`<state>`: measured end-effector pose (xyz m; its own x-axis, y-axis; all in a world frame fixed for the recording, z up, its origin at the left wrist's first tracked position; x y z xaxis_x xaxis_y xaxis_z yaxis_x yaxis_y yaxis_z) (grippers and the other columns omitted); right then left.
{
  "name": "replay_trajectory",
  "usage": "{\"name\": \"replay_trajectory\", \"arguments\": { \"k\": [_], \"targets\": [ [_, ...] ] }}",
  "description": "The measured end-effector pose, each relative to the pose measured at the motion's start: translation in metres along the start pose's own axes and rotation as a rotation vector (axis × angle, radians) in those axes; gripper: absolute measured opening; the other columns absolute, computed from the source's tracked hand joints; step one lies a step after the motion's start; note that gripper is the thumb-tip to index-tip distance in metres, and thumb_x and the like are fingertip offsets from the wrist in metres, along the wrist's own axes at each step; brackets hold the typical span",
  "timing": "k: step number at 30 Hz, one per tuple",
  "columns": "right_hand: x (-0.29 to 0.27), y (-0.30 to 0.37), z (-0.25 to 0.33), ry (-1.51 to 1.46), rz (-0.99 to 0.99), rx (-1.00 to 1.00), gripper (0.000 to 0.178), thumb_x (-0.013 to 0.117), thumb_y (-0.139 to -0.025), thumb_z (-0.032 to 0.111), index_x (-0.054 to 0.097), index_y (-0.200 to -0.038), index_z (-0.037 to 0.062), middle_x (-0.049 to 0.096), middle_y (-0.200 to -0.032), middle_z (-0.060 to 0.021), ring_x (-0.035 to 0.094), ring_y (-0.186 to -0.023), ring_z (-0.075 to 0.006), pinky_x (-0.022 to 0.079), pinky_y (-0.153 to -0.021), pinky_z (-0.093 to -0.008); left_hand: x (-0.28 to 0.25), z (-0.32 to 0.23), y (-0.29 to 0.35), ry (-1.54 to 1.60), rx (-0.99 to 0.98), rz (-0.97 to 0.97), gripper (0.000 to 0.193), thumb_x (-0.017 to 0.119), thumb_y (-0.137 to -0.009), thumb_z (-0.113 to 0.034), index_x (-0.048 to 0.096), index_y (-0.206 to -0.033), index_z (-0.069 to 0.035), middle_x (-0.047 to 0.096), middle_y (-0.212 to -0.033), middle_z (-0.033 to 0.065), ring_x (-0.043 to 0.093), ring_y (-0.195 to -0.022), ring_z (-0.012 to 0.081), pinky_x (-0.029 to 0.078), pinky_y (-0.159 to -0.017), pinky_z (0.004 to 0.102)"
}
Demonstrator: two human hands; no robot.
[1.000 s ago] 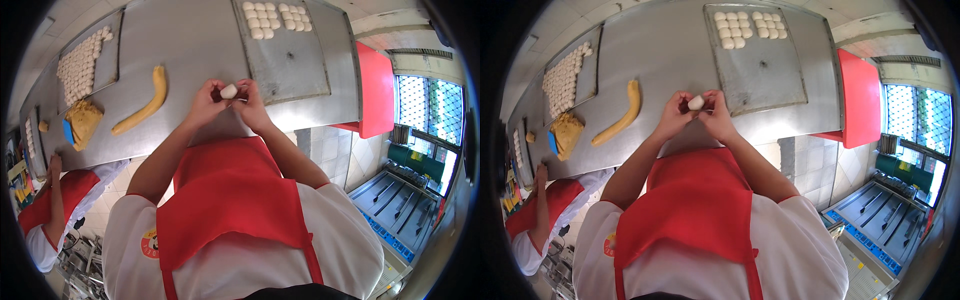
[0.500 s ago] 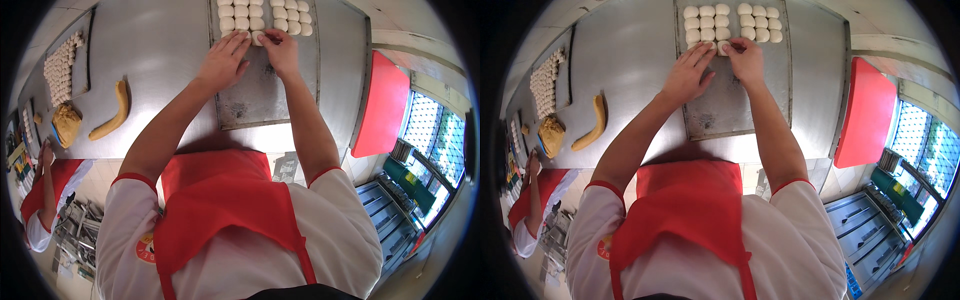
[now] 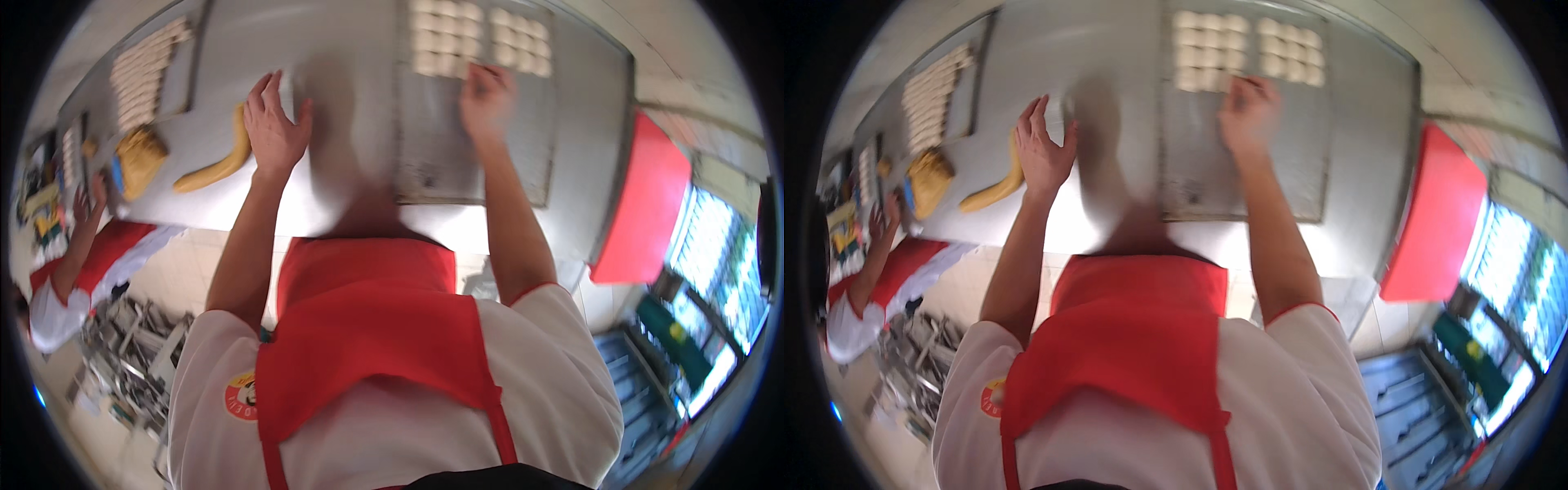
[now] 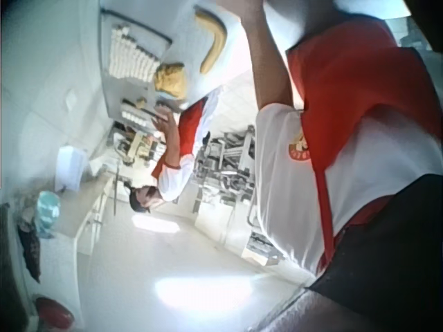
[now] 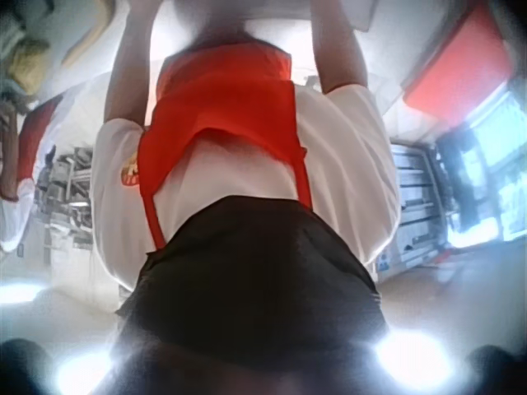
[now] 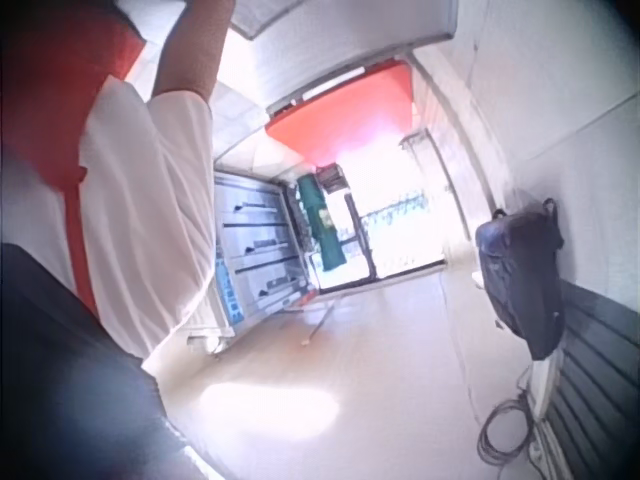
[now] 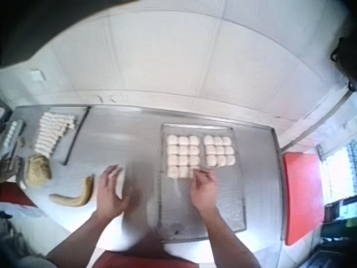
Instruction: The person rolls a length of yellow dough into a long rope, tears off small pieces, and shapes them into small round rolls by hand, placing each finished roll onto a metal tray alongside others.
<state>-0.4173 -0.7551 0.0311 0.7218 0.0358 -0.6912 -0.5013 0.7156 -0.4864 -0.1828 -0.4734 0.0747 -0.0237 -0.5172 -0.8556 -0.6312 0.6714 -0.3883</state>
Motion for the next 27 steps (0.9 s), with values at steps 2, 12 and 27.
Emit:
{"name": "replay_trajectory", "arguments": {
  "k": [2, 12, 27],
  "targets": [
    [-0.007, -0.004, 0.033, -0.037, -0.096, 0.029, 0.019, 0.076, -0.094, 0.015, 0.081, -0.111, 0.0081, 0.067, -0.114, -0.0142, 0.067, -0.099, -0.0325, 0.056, -0.089, -0.0459, -0.02, 0.067, 0.019, -0.146, -0.234, 0.05, 0.059, 0.083, -0.089, -0.024, 0.063, -0.141, -0.006, 0.06, -0.132, 0.0234, 0.059, -0.123, 0.0414, 0.049, -0.108, 0.0503],
    [0.17, 0.056, 0.274, -0.548, 0.665, 0.177, 0.03, 0.079, -0.095, 0.025, 0.078, -0.121, 0.0099, 0.073, -0.119, -0.0167, 0.073, -0.101, -0.025, 0.061, -0.086, -0.0385, -0.027, 0.138, 0.016, 0.403, -0.273, 0.167, 0.044, 0.081, -0.087, -0.012, 0.068, -0.127, -0.002, 0.075, -0.109, 0.0189, 0.074, -0.098, 0.0335, 0.061, -0.089, 0.0442],
    [0.145, 0.049, 0.329, -0.216, 0.541, 0.334, 0.027, 0.083, -0.094, 0.016, 0.075, -0.112, -0.0029, 0.076, -0.096, -0.0101, 0.071, -0.084, -0.015, 0.058, -0.076, -0.0304, -0.029, 0.164, 0.018, 0.65, 0.096, 0.274, 0.033, 0.08, -0.088, -0.018, 0.073, -0.117, -0.004, 0.075, -0.104, 0.0169, 0.073, -0.092, 0.0382, 0.059, -0.081, 0.0472]
  ]
}}
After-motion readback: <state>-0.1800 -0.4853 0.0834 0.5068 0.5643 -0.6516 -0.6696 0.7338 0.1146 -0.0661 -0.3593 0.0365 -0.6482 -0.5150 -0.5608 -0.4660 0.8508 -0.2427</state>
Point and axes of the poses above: each hand's wrist, its own y-axis away from the middle knuckle, its own x-axis out of the palm, z = x × y, the point moved 6 cm from there along -y, towards the middle knuckle
